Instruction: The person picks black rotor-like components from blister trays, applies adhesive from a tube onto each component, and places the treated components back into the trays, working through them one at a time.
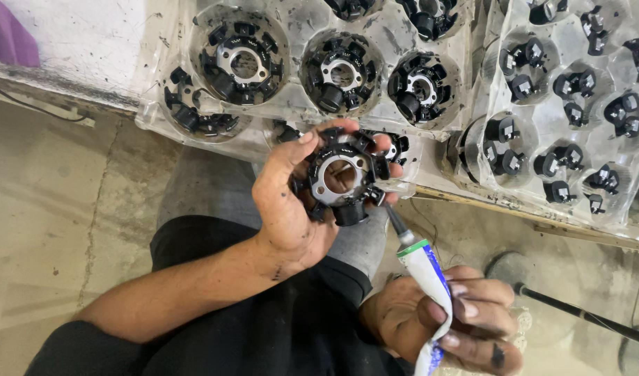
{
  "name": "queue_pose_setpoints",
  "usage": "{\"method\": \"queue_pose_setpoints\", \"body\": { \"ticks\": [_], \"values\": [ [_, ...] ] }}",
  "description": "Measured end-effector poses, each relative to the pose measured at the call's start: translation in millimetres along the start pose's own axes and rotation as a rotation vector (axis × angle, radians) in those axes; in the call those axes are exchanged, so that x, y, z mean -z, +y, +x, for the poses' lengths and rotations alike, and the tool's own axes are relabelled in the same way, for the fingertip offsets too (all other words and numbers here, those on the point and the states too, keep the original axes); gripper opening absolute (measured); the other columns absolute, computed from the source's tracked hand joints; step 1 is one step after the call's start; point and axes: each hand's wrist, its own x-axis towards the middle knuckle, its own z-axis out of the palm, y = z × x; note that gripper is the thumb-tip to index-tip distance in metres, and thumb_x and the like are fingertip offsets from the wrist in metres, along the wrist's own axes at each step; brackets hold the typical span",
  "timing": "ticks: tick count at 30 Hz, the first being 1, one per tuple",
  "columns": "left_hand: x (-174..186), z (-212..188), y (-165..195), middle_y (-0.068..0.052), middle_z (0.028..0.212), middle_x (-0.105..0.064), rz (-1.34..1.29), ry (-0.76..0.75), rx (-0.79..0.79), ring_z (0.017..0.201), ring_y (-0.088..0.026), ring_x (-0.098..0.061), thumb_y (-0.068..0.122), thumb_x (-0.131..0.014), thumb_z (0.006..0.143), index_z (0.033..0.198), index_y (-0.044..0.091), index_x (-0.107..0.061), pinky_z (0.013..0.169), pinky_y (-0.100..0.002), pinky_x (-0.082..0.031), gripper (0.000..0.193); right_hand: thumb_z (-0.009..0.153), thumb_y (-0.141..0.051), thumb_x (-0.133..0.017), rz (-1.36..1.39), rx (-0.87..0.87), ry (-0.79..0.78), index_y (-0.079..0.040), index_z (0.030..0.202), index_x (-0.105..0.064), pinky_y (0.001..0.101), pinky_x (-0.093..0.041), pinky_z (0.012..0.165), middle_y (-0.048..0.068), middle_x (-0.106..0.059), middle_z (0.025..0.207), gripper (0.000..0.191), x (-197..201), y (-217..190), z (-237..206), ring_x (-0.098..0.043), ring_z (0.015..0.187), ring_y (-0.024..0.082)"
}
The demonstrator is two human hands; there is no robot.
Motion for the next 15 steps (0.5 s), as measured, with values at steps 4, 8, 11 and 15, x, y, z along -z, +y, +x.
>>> {"method": "queue_pose_setpoints", "body": {
  "ticks": [4, 8, 11, 15],
  "values": [
    [1, -2, -6, -0.024, 0.123, -0.066, -0.088, 0.1, 0.107, 0.112, -0.043, -0.067, 0.042, -0.049, 0.105, 0.122, 0.005, -0.059, 0.092, -0.055, -0.056, 0.043, 0.08, -0.004, -0.085, 0.059, 0.091, 0.046, -0.016, 0.091, -0.048, 0.0318, -0.053, 0.065, -0.001, -0.06, 0.085, 0.04, 1, 5, -9, -0.059, 0.08, 0.016],
    [2, -3, -11, -0.022, 0.117, -0.067, -0.125, 0.173, 0.154, 0.107, -0.044, -0.068, 0.043, -0.049, 0.101, 0.119, 0.005, -0.06, 0.091, -0.054, -0.057, 0.044, 0.079, -0.002, -0.086, 0.022, 0.129, 0.055, -0.016, 0.091, -0.048, 0.0317, -0.056, 0.063, -0.002, -0.06, 0.085, 0.042, 5, 8, -20, -0.06, 0.078, 0.015],
    [1, -4, -13, -0.022, 0.115, -0.068, -0.137, 0.23, 0.183, 0.106, -0.044, -0.068, 0.043, -0.051, 0.099, 0.116, 0.005, -0.06, 0.091, -0.054, -0.057, 0.043, 0.077, -0.004, -0.087, 0.014, 0.154, 0.02, -0.015, 0.089, -0.049, 0.0332, -0.058, 0.063, -0.001, -0.061, 0.084, 0.041, 10, 7, -22, -0.062, 0.079, 0.016],
    [1, -5, -13, -0.023, 0.114, -0.068, -0.178, 0.257, 0.218, 0.106, -0.044, -0.068, 0.042, -0.053, 0.098, 0.114, 0.005, -0.06, 0.092, -0.054, -0.057, 0.041, 0.079, -0.003, -0.084, -0.039, 0.224, -0.124, -0.013, 0.089, -0.047, 0.0372, -0.063, 0.066, 0.002, -0.061, 0.085, 0.04, 16, 7, -17, -0.063, 0.08, 0.017]
  ]
}}
